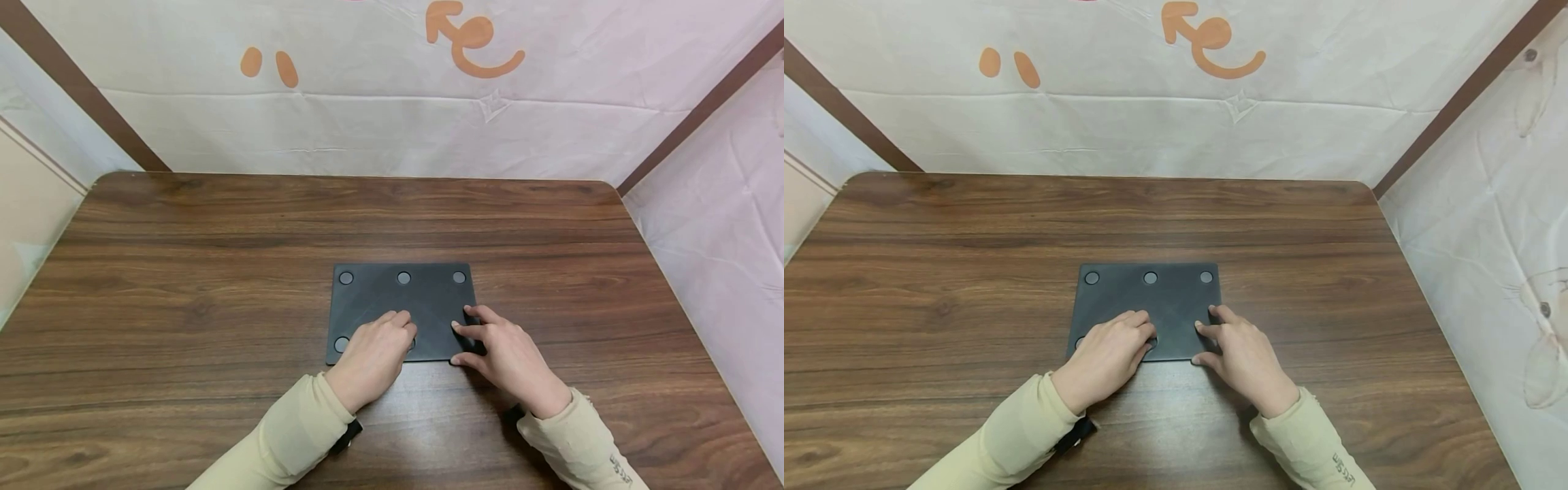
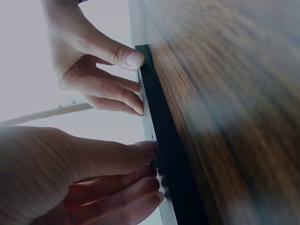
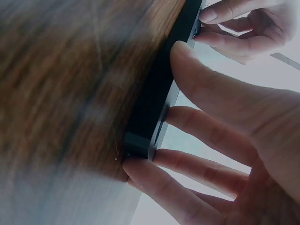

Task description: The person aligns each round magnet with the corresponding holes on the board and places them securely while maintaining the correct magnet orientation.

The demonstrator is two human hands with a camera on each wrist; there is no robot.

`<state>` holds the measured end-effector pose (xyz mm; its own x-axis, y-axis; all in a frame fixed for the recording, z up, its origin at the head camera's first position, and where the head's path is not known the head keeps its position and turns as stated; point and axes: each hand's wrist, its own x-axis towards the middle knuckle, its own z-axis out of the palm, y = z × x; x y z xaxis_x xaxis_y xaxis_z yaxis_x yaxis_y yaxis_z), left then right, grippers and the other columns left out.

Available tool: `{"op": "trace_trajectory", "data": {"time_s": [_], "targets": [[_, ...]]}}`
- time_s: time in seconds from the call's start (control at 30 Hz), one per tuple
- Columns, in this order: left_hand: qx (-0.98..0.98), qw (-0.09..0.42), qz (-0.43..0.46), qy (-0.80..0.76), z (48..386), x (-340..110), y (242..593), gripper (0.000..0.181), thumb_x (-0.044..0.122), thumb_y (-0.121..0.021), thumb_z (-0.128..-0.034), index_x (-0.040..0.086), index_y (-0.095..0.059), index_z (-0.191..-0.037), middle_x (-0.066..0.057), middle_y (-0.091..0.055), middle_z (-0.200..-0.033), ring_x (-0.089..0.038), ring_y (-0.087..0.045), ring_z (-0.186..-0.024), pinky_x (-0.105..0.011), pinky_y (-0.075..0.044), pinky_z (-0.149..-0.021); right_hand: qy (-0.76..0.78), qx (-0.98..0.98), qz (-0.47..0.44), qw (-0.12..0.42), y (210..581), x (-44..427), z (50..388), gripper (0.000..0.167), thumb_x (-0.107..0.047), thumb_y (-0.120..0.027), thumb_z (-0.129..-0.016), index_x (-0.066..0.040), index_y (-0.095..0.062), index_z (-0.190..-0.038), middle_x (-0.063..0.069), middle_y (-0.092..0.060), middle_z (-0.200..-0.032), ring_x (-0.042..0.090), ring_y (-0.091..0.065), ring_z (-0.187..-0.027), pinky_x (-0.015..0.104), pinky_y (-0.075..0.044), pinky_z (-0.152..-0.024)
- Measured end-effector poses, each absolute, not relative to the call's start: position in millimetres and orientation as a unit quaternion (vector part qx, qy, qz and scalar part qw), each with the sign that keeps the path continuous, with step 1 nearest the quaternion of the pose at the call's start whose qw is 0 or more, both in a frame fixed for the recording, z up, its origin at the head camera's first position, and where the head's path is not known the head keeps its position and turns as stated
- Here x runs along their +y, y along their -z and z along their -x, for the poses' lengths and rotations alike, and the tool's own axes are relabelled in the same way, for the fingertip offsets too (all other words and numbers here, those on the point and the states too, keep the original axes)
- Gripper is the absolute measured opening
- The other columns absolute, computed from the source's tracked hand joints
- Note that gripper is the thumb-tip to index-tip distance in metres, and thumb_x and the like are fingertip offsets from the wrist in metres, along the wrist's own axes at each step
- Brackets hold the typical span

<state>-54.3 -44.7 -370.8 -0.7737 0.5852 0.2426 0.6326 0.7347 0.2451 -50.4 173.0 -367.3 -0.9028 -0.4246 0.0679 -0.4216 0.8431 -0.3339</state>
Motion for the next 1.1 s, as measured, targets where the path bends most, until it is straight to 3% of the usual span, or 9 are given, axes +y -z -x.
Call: {"op": "trace_trajectory", "data": {"time_s": [0.5,0.7,0.9,1.1], "targets": [[-0.928,0.07,0.336,0.147,52.3,-45.1,369.2,0.014,-0.005,-0.069,-0.0796,0.008,-0.066,-0.075,-0.001,-0.051,-0.073,-0.015,-0.052,-0.067,-0.024,-0.045,-0.05,0.177,0.96,0.217,0.01,368.2,173.4,49.9,0.051,-0.029,-0.083,-0.071,-0.008,-0.071,-0.116,0.015,-0.061,-0.123,0.029,-0.067,-0.096,0.044,-0.054,-0.07],[-0.929,0.049,0.334,0.154,51.2,-48.3,368.3,0.004,0.009,-0.069,-0.0864,0.007,-0.069,-0.083,-0.001,-0.053,-0.077,-0.014,-0.052,-0.07,-0.024,-0.048,-0.054,0.174,0.961,0.216,0.017,367.2,173.6,50.2,0.051,-0.029,-0.083,-0.072,-0.008,-0.07,-0.117,0.015,-0.06,-0.124,0.03,-0.067,-0.098,0.044,-0.054,-0.071],[-0.935,0.038,0.318,0.151,49.6,-53.8,366.4,0.01,0.017,-0.07,-0.0872,0.008,-0.07,-0.084,0.0,-0.055,-0.08,-0.014,-0.052,-0.072,-0.026,-0.05,-0.058,0.177,0.96,0.215,0.017,367.1,174.7,49.7,0.05,-0.03,-0.082,-0.074,-0.01,-0.07,-0.118,0.015,-0.06,-0.126,0.031,-0.066,-0.1,0.05,-0.053,-0.071],[-0.937,0.048,0.308,0.154,49.4,-61.1,366.5,0.011,0.019,-0.071,-0.086,0.009,-0.067,-0.082,0.001,-0.053,-0.079,-0.014,-0.051,-0.072,-0.027,-0.049,-0.061,0.189,0.955,0.229,0.015,366.7,178.9,51.3,0.051,-0.032,-0.082,-0.075,-0.011,-0.07,-0.119,0.016,-0.059,-0.127,0.028,-0.066,-0.101,0.044,-0.054,-0.077]]}}
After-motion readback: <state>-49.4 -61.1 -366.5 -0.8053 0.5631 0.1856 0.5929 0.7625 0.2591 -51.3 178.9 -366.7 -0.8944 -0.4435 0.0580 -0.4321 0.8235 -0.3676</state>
